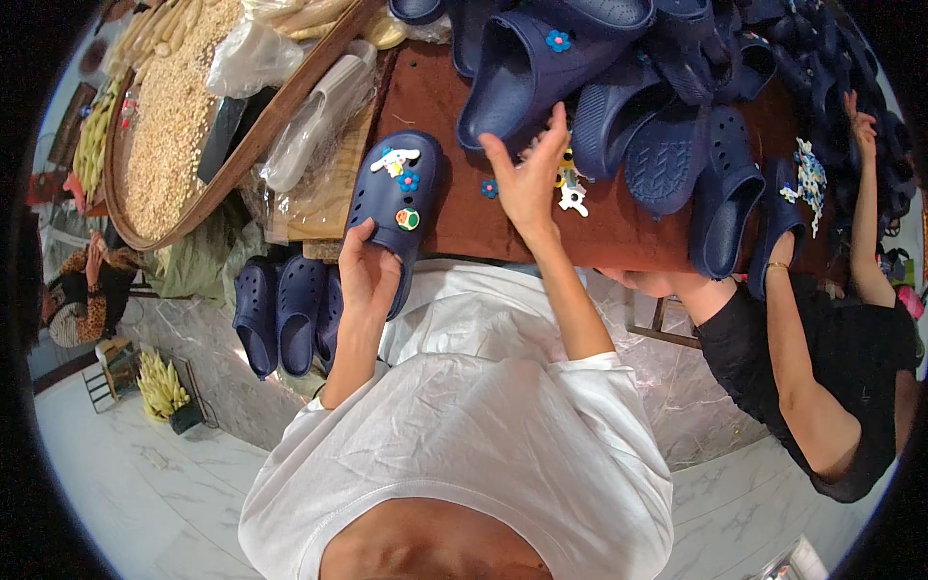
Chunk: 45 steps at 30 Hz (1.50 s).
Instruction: Applying decorative charms to the upper of foam clog shoes.
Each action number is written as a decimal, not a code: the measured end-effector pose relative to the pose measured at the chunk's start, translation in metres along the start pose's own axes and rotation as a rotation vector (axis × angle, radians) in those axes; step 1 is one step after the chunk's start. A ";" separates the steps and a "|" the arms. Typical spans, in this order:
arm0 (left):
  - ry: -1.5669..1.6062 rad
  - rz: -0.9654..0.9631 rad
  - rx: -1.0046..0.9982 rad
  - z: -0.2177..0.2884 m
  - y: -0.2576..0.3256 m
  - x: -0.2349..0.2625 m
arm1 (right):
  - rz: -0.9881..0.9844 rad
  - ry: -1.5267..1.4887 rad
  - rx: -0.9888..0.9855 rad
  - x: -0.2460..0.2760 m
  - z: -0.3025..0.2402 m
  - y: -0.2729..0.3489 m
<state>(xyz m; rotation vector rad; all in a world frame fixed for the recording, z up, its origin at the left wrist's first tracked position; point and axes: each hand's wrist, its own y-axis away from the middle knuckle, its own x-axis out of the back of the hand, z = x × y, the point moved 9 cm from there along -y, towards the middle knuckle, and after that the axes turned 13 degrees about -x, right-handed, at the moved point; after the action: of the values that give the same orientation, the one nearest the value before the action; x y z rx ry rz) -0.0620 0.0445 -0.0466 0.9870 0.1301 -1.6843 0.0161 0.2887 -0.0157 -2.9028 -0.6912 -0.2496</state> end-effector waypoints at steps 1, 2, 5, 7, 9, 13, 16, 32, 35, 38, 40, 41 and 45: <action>0.040 -0.025 0.002 0.000 -0.001 -0.003 | -0.014 0.016 -0.030 0.005 0.002 0.001; 0.039 -0.018 0.000 0.001 -0.002 -0.004 | -0.028 0.032 -0.059 0.010 0.006 0.001; 0.074 -0.050 0.004 0.003 -0.003 -0.009 | -0.065 0.198 -0.002 0.021 -0.002 0.008; 0.075 -0.042 -0.003 0.004 -0.003 -0.007 | -0.099 0.273 0.044 0.024 -0.008 0.019; 0.076 -0.034 -0.013 0.005 -0.004 -0.004 | -0.062 0.464 0.111 0.026 -0.017 0.035; 0.132 -0.014 0.022 0.002 -0.005 -0.006 | 0.009 0.733 0.299 0.029 -0.024 0.055; 0.215 -0.019 0.075 0.000 -0.005 -0.007 | -0.103 0.758 0.286 0.024 -0.023 0.056; 0.396 0.090 0.137 0.002 -0.006 -0.003 | 0.136 0.764 0.101 0.081 -0.005 0.065; 0.400 0.090 0.138 0.000 -0.005 0.002 | 0.163 0.864 0.075 0.080 -0.003 0.059; 0.356 0.070 0.100 0.003 -0.002 0.004 | 0.134 0.884 0.077 0.076 -0.004 0.057; 0.303 0.075 0.050 0.008 0.001 0.004 | 0.116 0.886 0.090 0.076 -0.006 0.058; 0.261 0.088 0.032 0.009 0.001 0.004 | 0.109 0.899 0.099 0.077 -0.006 0.058; 0.161 0.088 0.014 0.010 0.004 0.001 | 0.098 0.911 0.138 0.078 -0.005 0.057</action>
<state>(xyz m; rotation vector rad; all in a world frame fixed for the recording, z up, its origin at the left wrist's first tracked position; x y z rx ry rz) -0.0638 0.0363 -0.0392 1.1228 0.1793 -1.5272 0.1106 0.2709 -0.0018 -2.2894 -0.3663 -1.3183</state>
